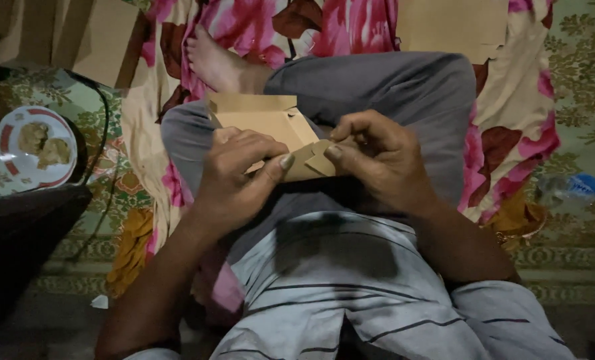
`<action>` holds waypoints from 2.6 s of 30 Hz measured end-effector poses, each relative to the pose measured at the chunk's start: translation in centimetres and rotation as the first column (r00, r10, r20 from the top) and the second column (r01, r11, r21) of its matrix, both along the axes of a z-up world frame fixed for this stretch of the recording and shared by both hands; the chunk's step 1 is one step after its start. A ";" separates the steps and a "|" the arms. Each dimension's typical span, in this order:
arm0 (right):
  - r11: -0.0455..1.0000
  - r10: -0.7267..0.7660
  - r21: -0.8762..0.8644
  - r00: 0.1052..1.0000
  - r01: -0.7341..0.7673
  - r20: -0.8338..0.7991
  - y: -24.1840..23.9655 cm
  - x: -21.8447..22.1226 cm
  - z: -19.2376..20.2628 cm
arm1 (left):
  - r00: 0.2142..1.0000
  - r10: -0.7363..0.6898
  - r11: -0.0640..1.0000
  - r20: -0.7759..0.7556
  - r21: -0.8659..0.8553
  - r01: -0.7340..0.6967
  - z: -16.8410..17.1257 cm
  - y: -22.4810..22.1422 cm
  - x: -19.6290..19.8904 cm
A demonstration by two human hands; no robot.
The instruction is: Assembling small cardboard boxes from flat templates by folding and tucking tabs.
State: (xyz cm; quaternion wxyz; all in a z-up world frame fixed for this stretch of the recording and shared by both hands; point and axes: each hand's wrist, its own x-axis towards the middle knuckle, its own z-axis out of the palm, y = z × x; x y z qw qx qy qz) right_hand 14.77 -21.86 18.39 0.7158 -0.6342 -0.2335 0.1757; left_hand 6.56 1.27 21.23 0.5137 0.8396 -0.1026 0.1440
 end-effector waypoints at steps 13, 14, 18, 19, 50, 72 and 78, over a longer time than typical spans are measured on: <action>0.952 -0.109 -0.102 0.629 0.289 0.770 0.5 -0.4 -0.4 | 0.994 0.089 0.989 -0.066 -0.114 -0.096 -1.4 -0.6 0.6; 0.942 -0.121 -0.090 0.577 0.324 0.808 0.5 -0.4 -0.6 | 0.995 0.082 0.988 -0.058 -0.129 -0.089 -1.4 -0.6 0.7; 0.928 -0.093 -0.078 0.429 0.364 0.899 0.6 -0.2 -0.3 | 0.994 0.051 0.982 -0.098 -0.179 -0.068 -1.5 -0.8 1.1; 0.928 -0.093 -0.078 0.428 0.365 0.899 0.8 0.0 0.0 | 0.994 0.050 0.982 -0.098 -0.179 -0.067 -1.3 -1.0 1.2; 0.836 -0.095 0.088 -0.015 0.541 0.995 2.6 1.9 -1.0 | 0.960 0.069 0.950 -0.272 -0.277 -0.147 -1.2 -2.9 2.3; 0.845 -0.101 0.105 -0.037 0.525 0.994 3.1 2.4 -2.4 | 0.921 0.044 0.930 -0.386 -0.320 -0.179 -3.7 -2.3 2.6; 0.889 -0.066 0.033 0.058 0.456 0.996 2.7 3.0 -2.2 | 0.897 0.044 0.929 -0.440 -0.311 -0.198 -3.9 -2.2 2.7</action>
